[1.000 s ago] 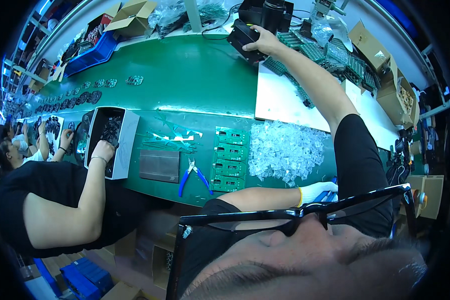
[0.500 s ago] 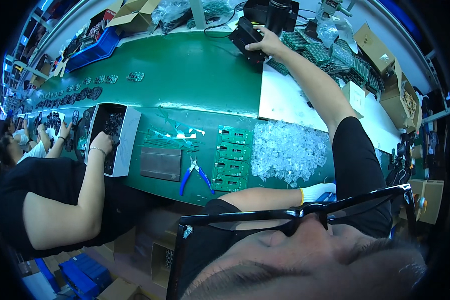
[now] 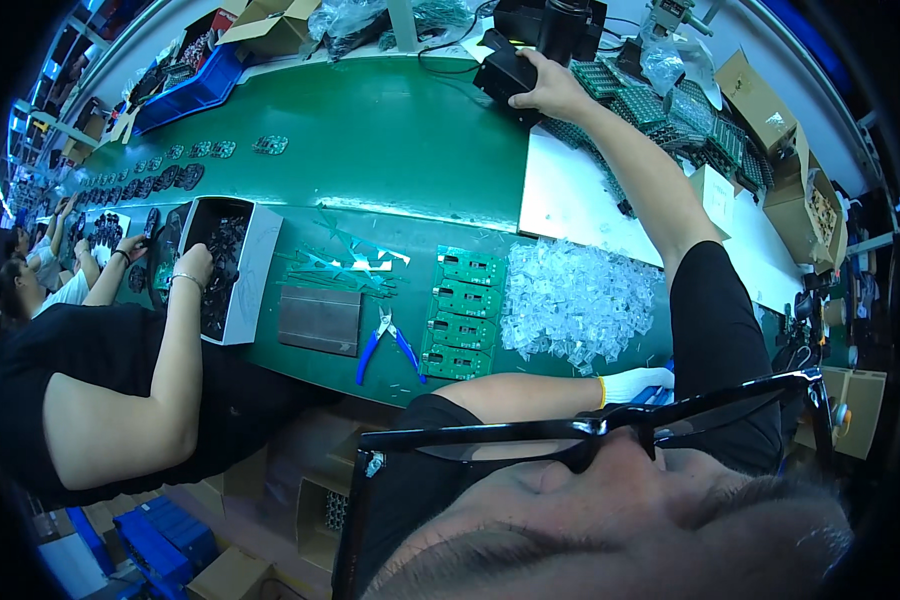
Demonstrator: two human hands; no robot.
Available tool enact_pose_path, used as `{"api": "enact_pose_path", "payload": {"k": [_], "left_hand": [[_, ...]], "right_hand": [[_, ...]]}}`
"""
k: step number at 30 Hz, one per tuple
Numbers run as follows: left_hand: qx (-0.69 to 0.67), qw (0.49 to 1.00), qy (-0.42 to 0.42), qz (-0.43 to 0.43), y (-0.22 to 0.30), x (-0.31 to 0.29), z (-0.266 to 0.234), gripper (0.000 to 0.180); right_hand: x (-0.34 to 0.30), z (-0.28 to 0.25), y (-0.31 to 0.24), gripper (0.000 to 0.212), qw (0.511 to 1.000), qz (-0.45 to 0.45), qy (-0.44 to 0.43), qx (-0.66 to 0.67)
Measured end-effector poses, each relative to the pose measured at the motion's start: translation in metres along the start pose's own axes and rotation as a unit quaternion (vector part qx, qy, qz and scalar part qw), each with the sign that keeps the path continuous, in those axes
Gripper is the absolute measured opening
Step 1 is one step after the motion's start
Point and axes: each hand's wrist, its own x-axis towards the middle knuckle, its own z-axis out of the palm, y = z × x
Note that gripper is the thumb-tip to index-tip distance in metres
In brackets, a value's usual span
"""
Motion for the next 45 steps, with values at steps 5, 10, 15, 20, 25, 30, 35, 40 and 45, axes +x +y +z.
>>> {"api": "enact_pose_path", "payload": {"k": [5, 10, 15, 20, 25, 30, 35, 40, 45], "left_hand": [[-0.026, 0.999, -0.008, -0.018, -0.001, 0.016, -0.013, 0.020], [0.007, 1.000, 0.004, -0.001, 0.009, -0.013, 0.008, 0.018], [-0.008, 0.999, -0.029, 0.018, 0.000, -0.016, 0.011, 0.013], [0.055, 0.997, -0.036, 0.040, -0.008, 0.001, -0.005, 0.018], [0.078, 0.996, 0.046, -0.025, 0.011, -0.037, 0.059, 0.020], [0.107, 0.992, 0.014, -0.066, 0.006, -0.032, 0.015, 0.040], [0.117, 0.986, -0.020, -0.113, -0.002, -0.026, 0.021, 0.039], [0.087, 0.988, -0.054, -0.114, -0.001, -0.028, 0.021, 0.043], [0.105, 0.986, -0.048, -0.119, -0.002, -0.028, 0.022, 0.047]], "right_hand": [[0.011, -0.001, -0.012, 0.094, 0.991, 0.013, -0.033, -0.132], [0.005, -0.015, 0.018, 0.096, 0.984, 0.023, -0.025, -0.175], [-0.010, -0.027, 0.042, 0.093, 0.980, 0.016, 0.017, -0.199], [-0.024, -0.018, 0.015, 0.075, 0.950, 0.021, 0.073, -0.304], [-0.052, -0.062, 0.030, 0.066, 0.937, -0.089, 0.151, -0.301], [-0.131, -0.118, -0.026, 0.062, 0.987, -0.030, 0.053, -0.146], [-0.257, -0.140, 0.013, 0.040, 0.967, 0.037, -0.014, -0.253], [-0.296, -0.121, 0.035, 0.073, 0.938, 0.174, -0.104, -0.281], [-0.299, -0.124, 0.042, 0.081, 0.955, 0.183, -0.088, -0.215]]}}
